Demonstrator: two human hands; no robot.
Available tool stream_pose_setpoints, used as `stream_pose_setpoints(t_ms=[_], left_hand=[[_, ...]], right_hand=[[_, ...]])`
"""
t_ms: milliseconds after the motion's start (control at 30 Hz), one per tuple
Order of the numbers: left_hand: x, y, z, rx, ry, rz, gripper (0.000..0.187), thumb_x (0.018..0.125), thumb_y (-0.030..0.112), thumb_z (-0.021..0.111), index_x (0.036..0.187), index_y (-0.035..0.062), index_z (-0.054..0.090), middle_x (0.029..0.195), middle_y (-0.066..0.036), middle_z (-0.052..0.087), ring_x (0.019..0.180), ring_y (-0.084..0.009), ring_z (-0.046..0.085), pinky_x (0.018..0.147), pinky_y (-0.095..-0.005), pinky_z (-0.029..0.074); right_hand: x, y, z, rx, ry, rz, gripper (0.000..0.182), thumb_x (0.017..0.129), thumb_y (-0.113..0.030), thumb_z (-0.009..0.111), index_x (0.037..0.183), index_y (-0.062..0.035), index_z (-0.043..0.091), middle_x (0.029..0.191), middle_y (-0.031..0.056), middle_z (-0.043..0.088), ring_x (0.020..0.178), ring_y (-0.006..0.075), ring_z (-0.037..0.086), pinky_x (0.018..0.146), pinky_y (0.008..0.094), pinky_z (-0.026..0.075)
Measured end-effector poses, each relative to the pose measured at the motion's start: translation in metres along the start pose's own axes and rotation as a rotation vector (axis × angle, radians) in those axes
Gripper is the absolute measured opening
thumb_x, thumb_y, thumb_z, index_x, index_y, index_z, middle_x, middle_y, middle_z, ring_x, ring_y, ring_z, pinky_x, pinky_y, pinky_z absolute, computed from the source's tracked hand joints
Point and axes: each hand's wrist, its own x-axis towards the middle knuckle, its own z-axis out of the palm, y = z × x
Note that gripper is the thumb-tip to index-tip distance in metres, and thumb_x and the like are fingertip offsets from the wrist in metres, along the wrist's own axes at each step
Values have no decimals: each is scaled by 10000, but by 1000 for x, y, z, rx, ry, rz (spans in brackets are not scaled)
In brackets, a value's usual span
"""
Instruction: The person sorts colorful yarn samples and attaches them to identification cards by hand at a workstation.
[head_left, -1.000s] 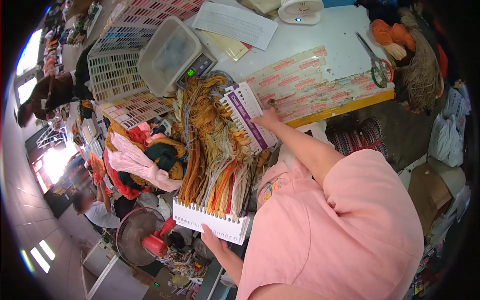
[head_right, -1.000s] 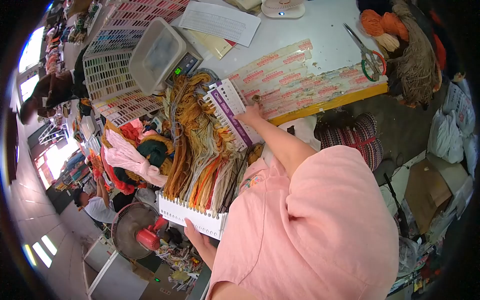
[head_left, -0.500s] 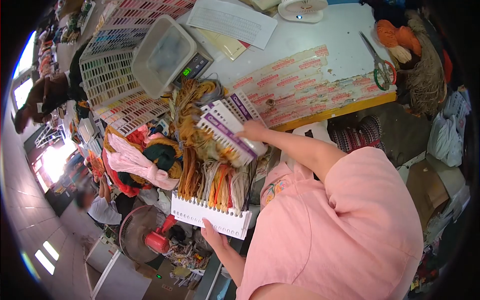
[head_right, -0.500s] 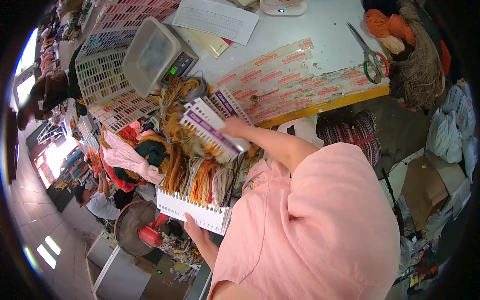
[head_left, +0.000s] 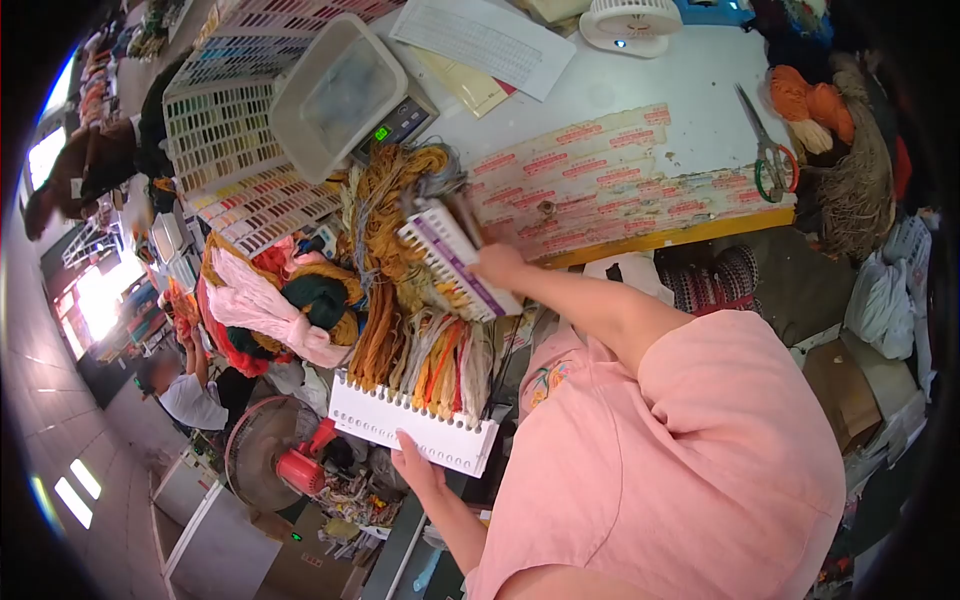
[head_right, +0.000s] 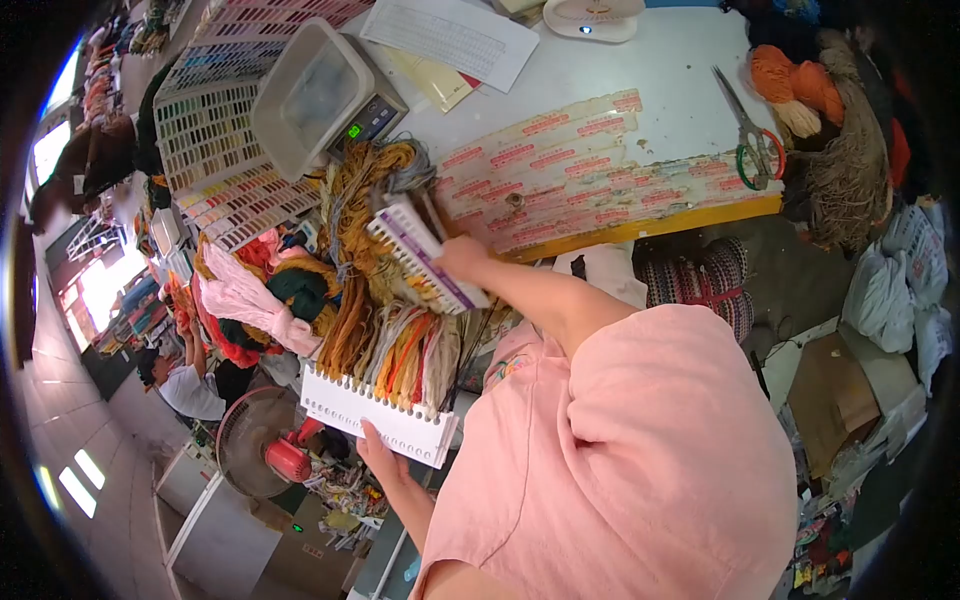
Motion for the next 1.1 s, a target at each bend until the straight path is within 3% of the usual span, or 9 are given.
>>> stream_pose_setpoints(t_ms=[133,233,400,533,700,867,900,1000,1100], left_hand=[[6,45,-18,87,127,116,287,816,172,444,970,-70,437,877,-137,526,733,-193,533,640,-301,447],[-16,104,-30,145,227,321,304,800,203,460,952,-59,447,840,-127,529,710,-186,532,622,-303,447],[-24,156,-126,95,290,419,371,789,208,452,1030,-72,409,881,-130,510,753,-190,525,650,-296,435],[-23,180,-147,56,358,519,395,803,223,425,1075,-61,390,928,-120,505,793,-192,522,699,-289,421],[28,178,-184,-186,229,568,395,814,242,400,1072,-57,394,936,-121,514,795,-202,534,696,-313,431],[121,202,-221,-458,-44,490,398,829,261,370,1099,-29,395,966,-118,521,842,-235,531,745,-332,433],[149,205,-233,-482,-33,525,405,829,263,369,1112,-26,383,987,-122,515,865,-243,523,760,-342,428],[273,212,-287,-569,-49,584,413,830,259,364,1131,-23,363,1032,-137,499,920,-259,501,797,-368,412],[334,230,-254,-682,72,593,403,838,238,336,1143,-25,337,1071,-147,471,947,-274,486,821,-379,398]], right_hand=[[-30,-61,-24,-221,21,-335,257,681,-260,455,634,-54,601,635,144,567,601,310,551,539,405,425],[-58,-84,-75,-296,-10,-481,246,690,-269,457,617,-81,599,620,143,562,594,308,548,526,396,424],[-88,-77,-142,-384,24,-638,385,741,-374,462,529,-63,544,525,143,512,506,300,516,472,398,400],[-104,-49,-161,-342,148,-652,471,765,-388,445,465,-28,492,457,155,457,439,306,476,420,383,368],[-134,-43,-155,-278,281,-380,326,751,-287,504,641,10,581,490,177,487,428,279,503,409,330,377],[-171,-65,-130,-27,445,-248,274,753,-222,509,734,44,571,530,114,545,473,143,527,459,260,393],[-181,-69,-129,-24,416,-167,211,754,-151,516,777,53,565,601,16,551,542,54,464,478,229,375],[-212,-86,-115,77,503,-122,217,755,-137,505,842,54,562,697,59,591,627,79,525,549,227,414],[-251,-101,-101,173,620,-204,208,762,-121,496,859,53,557,749,46,583,678,84,519,601,223,416]])
